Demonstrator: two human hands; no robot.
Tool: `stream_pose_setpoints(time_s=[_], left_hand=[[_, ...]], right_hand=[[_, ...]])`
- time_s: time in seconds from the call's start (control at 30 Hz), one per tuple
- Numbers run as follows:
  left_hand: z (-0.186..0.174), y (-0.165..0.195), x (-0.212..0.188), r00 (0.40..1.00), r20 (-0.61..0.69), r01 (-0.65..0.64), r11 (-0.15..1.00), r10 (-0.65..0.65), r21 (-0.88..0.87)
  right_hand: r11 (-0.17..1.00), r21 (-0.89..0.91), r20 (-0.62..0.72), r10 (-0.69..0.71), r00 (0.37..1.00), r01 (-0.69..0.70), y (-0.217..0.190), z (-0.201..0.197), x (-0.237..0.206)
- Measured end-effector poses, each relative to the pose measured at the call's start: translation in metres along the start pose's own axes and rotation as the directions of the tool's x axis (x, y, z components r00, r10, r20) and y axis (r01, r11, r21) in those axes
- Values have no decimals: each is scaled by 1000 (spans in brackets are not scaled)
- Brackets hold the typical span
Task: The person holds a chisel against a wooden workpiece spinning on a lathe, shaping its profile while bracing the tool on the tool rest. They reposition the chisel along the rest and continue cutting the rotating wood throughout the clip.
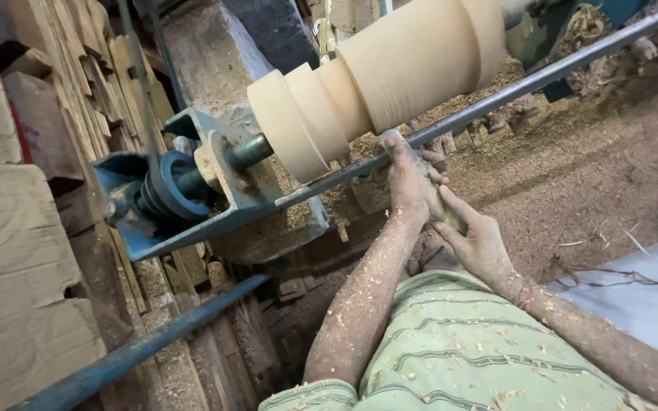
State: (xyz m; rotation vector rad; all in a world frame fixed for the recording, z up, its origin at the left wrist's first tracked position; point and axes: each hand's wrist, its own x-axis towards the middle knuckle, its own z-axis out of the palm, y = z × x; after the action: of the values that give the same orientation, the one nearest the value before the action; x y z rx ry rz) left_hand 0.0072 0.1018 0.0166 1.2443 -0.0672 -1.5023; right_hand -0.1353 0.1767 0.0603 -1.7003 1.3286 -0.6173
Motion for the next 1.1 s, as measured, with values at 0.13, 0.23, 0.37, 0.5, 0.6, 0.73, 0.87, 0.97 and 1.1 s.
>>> stream_pose_setpoints(time_s=[0.13, 0.23, 0.37, 0.5, 0.6, 0.73, 0.87, 0.97, 1.1], left_hand=[[3, 9, -5, 1000, -3, 3, 990, -3, -144], [8, 8, -4, 999, -45, -19, 985, 11, -170], [14, 7, 2, 998, -41, -61, 969, 53, -239], [15, 8, 1, 998, -52, -44, 970, 32, -238], [16, 8, 0, 996, -73, -70, 966, 53, -250], [15, 4, 3, 997, -63, -59, 949, 41, -309], [14, 1, 5, 998, -41, -62, 937, 51, -344], [17, 4, 1, 995, -51, -98, 959, 87, -268], [22, 10, -8, 997, -53, -65, 994, 60, -87]], right_hand=[[976, -64, 94, 212, 973, -207, -6, -7, 9], [993, -109, 105, 48, 993, -36, -9, -19, 17], [993, -114, 150, -10, 989, 28, -9, -30, 26], [994, -105, 179, 9, 984, 10, -13, -35, 30], [993, -95, 188, -51, 981, 70, -16, -40, 33], [986, -138, 266, 129, 955, -95, -16, -51, 41], [984, -177, 250, 68, 966, -23, -12, -50, 36], [992, -84, 193, -78, 978, 96, -8, -41, 27], [978, -123, 171, 189, 967, -169, -3, -33, 22]])
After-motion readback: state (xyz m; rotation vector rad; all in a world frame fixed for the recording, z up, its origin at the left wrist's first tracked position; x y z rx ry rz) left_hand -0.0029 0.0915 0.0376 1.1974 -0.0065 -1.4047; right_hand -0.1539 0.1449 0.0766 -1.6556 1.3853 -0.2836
